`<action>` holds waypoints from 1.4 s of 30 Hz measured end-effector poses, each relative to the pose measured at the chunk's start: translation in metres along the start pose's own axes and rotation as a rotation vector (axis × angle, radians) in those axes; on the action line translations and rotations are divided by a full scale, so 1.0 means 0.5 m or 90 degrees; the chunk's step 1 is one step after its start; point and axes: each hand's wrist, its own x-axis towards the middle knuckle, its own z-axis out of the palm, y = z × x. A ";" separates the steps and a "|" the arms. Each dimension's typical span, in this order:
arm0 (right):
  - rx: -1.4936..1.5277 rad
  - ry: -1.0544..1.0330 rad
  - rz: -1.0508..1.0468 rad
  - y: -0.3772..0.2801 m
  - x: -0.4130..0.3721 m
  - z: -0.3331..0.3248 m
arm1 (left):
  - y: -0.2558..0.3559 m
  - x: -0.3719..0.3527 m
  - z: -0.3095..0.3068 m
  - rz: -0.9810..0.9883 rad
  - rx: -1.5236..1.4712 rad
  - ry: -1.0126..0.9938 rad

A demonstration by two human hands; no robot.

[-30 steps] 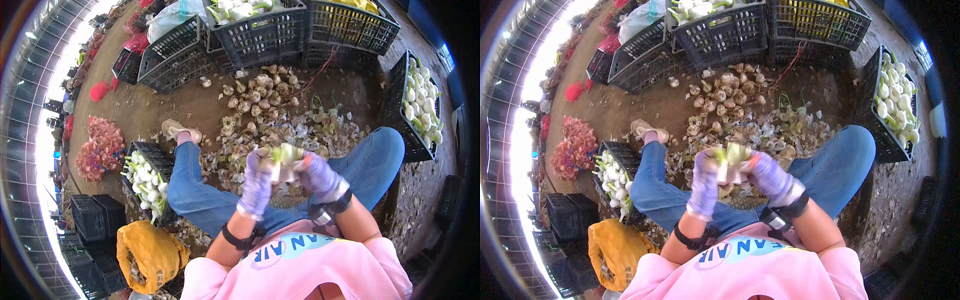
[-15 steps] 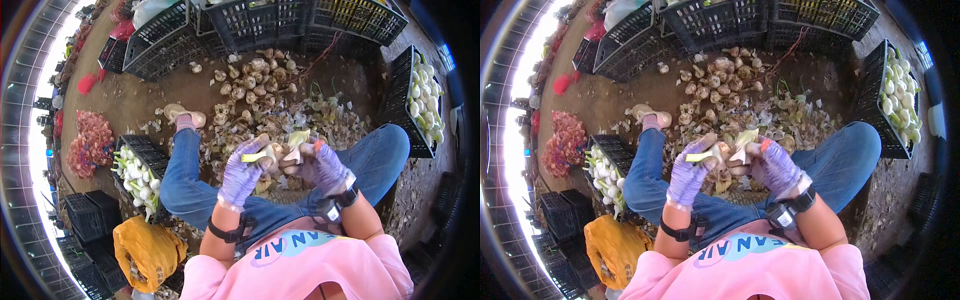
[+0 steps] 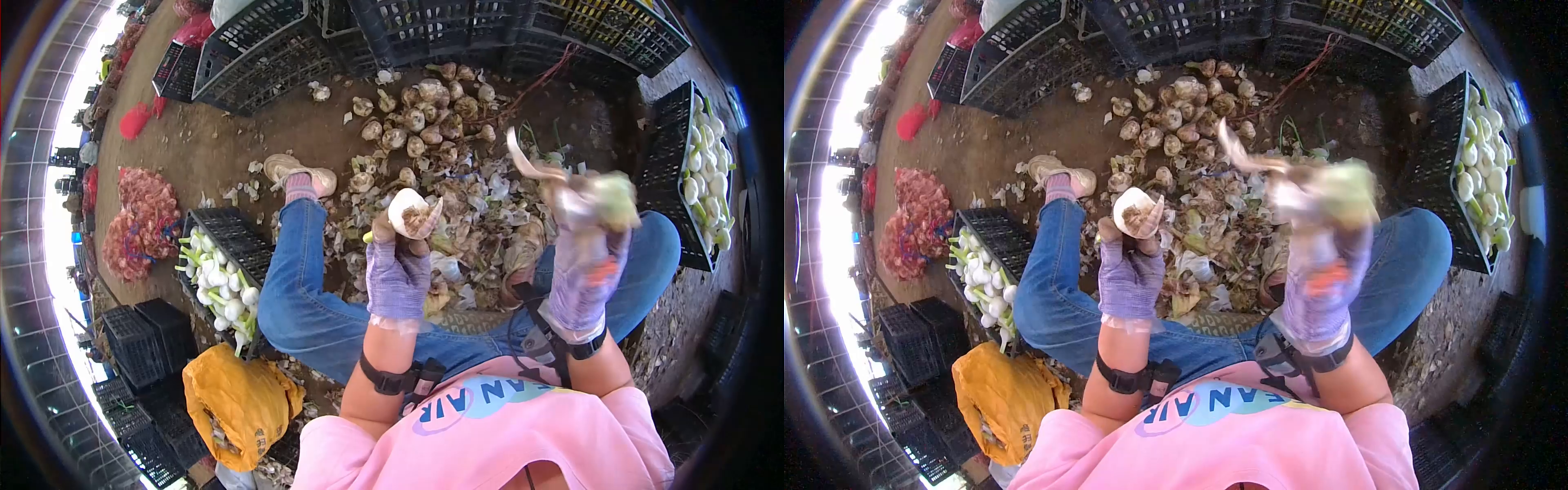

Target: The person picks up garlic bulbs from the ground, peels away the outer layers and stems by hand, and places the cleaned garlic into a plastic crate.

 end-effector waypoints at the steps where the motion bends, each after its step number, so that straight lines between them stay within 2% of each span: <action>1: -0.218 -0.091 0.059 0.008 0.000 -0.009 | -0.003 -0.002 0.004 -0.001 0.000 0.001; 2: -0.436 -0.182 0.118 0.020 -0.002 -0.019 | -0.006 -0.007 0.008 -0.006 0.031 0.027; 3: -0.543 -0.306 0.064 0.039 0.005 -0.011 | -0.010 -0.010 0.009 -0.012 0.063 0.052; 4: -0.656 -0.317 0.067 0.049 -0.016 -0.006 | -0.014 -0.010 0.006 -0.015 0.064 0.054; 6: -0.568 -0.263 0.131 0.081 -0.038 0.015 | -0.023 -0.015 -0.003 -0.047 0.133 -0.012; 8: -0.512 -0.295 0.170 0.110 -0.040 0.014 | -0.034 -0.020 -0.009 -0.072 0.237 -0.039; 9: -0.472 -0.372 0.206 0.104 -0.025 0.000 | -0.032 -0.016 -0.012 -0.078 0.230 -0.025; 10: -0.471 -0.371 0.210 0.101 -0.009 0.000 | -0.027 -0.009 -0.015 -0.082 0.222 -0.012; 12: 0.112 0.061 0.556 0.104 0.018 -0.003 | -0.018 -0.001 -0.023 -0.094 0.227 0.016; 13: 0.039 0.165 0.546 0.127 0.031 -0.030 | -0.013 0.003 -0.028 -0.102 0.231 0.040; 14: 0.034 0.179 0.491 0.129 0.045 -0.034 | -0.009 0.018 -0.050 -0.101 0.233 0.045; 16: -0.040 0.108 0.587 0.130 0.053 -0.051 | 0.005 0.062 -0.101 -0.043 0.255 0.033; 17: -0.132 0.035 0.592 0.145 0.039 -0.067 | 0.018 0.086 -0.110 -0.033 0.199 0.081; 18: -0.225 -0.037 0.593 0.161 0.020 -0.085 | 0.045 0.110 -0.086 -0.065 0.197 0.052; 20: -0.338 -0.117 0.647 0.166 0.007 -0.089 | 0.068 0.188 -0.140 0.059 0.306 0.215; 22: -0.287 -0.126 0.695 0.193 -0.020 -0.117 | 0.085 0.266 -0.168 0.104 0.533 0.365; 24: -0.333 -0.168 0.705 0.207 -0.021 -0.116 | 0.102 0.335 -0.226 0.078 0.721 0.271; 25: -0.378 -0.212 0.711 0.215 -0.022 -0.117 | 0.104 0.379 -0.295 0.128 0.851 0.223; 26: -0.379 -0.208 0.716 0.223 -0.023 -0.122 | 0.103 0.422 -0.332 0.121 0.853 0.223; 28: -0.532 -0.379 0.539 0.241 -0.024 -0.137 | 0.092 0.489 -0.349 -0.043 1.228 0.188; 29: -0.509 -0.371 0.557 0.247 -0.024 -0.138 | 0.070 0.499 -0.362 0.020 1.336 0.191; 30: -0.513 -0.369 0.561 0.249 -0.026 -0.137 | 0.057 0.503 -0.350 0.015 1.334 0.188; 32: -0.505 -0.344 0.550 0.248 -0.025 -0.131 | 0.039 0.509 -0.316 0.014 1.280 0.341; 33: -0.509 -0.346 0.546 0.247 -0.022 -0.129 | 0.034 0.500 -0.300 0.064 1.323 0.334; 34: -0.442 -0.265 0.618 0.244 -0.020 -0.125 | 0.029 0.496 -0.304 0.068 1.320 0.332; 35: -0.371 -0.183 0.688 0.239 -0.021 -0.119 | 0.025 0.491 -0.313 0.017 0.982 0.170; 37: -0.340 -0.136 0.661 0.229 -0.004 -0.102 | 0.021 0.422 -0.220 -0.073 0.669 0.019; 38: -0.308 -0.091 0.636 0.222 0.004 -0.095 | 0.024 0.349 -0.104 -0.116 0.698 0.018; 39: -0.221 -0.043 0.582 0.232 -0.010 -0.100 | 0.020 0.306 -0.080 -0.115 0.703 -0.023; 40: -0.223 -0.044 0.575 0.216 0.002 -0.082 | 0.020 0.262 -0.060 -0.114 0.707 -0.064; 42: -0.180 0.008 0.651 0.176 0.028 -0.032 | 0.043 0.156 0.049 0.121 1.084 -0.296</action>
